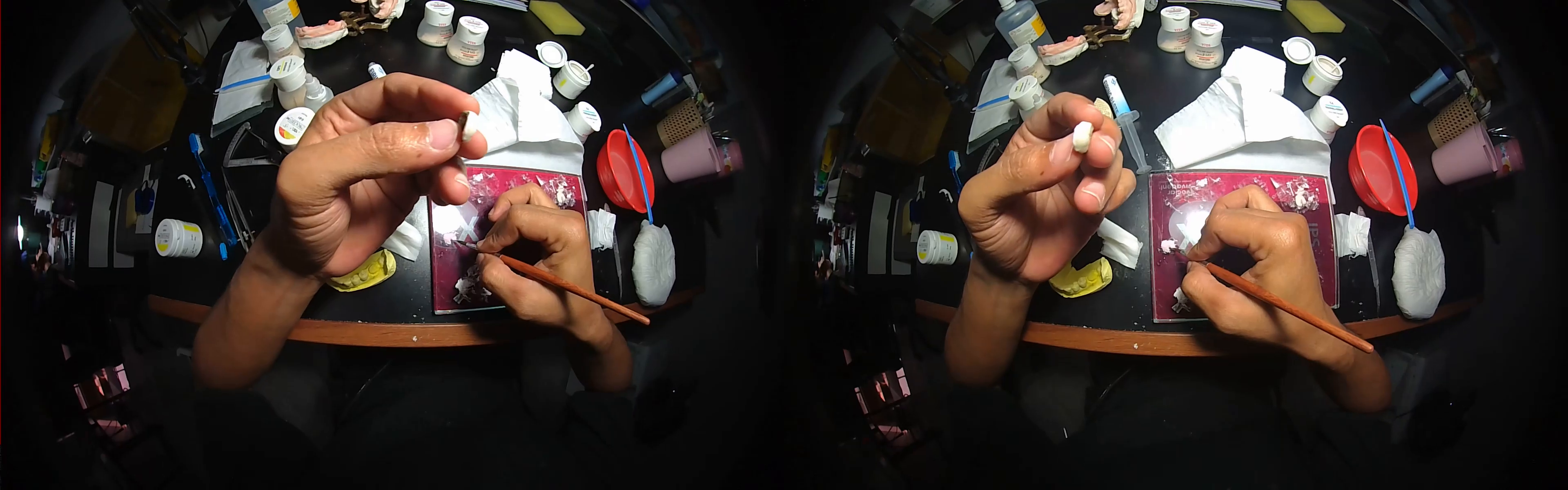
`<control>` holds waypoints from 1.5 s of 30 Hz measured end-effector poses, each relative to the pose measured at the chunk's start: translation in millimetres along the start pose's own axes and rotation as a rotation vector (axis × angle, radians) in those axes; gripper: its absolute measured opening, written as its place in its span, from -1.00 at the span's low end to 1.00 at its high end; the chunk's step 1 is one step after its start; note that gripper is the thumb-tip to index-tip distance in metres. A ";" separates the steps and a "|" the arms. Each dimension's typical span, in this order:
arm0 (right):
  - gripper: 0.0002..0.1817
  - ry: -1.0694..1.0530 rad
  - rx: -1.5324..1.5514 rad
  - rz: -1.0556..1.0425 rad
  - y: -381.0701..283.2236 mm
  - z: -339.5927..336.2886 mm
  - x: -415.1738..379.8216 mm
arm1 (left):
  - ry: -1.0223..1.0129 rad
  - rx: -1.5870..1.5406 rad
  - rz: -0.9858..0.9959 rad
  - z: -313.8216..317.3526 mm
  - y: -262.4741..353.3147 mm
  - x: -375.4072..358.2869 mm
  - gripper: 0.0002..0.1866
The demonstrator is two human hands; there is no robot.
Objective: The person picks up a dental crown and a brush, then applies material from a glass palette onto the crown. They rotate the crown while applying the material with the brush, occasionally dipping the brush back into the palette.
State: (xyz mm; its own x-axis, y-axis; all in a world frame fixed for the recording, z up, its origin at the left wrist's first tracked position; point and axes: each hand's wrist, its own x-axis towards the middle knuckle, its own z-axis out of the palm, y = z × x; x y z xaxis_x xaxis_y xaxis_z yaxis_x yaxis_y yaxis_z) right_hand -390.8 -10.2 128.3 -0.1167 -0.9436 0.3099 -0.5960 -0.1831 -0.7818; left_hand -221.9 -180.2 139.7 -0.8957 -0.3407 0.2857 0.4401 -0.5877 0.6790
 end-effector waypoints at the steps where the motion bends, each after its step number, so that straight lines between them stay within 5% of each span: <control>1: -0.93 0.027 -0.006 -0.016 0.6 2.3 0.8 | 0.000 0.000 0.002 -0.5 -0.8 0.4 -0.69; 24: -0.89 0.017 -0.019 -0.033 1.3 2.8 1.1 | -0.002 0.015 0.005 4.3 -5.5 1.6 -0.71; 30: -0.90 0.116 0.110 -0.164 -7.3 -8.8 3.9 | 0.082 0.009 -0.026 13.3 -5.0 -0.7 -0.80; 40: -0.73 0.578 0.263 -0.586 -9.4 -9.2 -1.0 | 0.119 0.020 -0.138 15.6 -18.2 -3.1 -0.85; 45: -0.70 0.447 0.241 -0.614 -14.3 -13.1 -2.4 | 0.046 -0.039 -0.208 11.6 -22.9 -4.6 -0.83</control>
State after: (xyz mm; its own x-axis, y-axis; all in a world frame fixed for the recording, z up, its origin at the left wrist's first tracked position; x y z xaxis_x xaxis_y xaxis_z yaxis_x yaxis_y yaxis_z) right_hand -392.4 -1.7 145.9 -0.1611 -0.4643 0.8709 -0.4747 -0.7372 -0.4808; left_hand -228.6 -156.6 130.6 -0.9641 -0.2415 0.1106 0.2489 -0.6761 0.6934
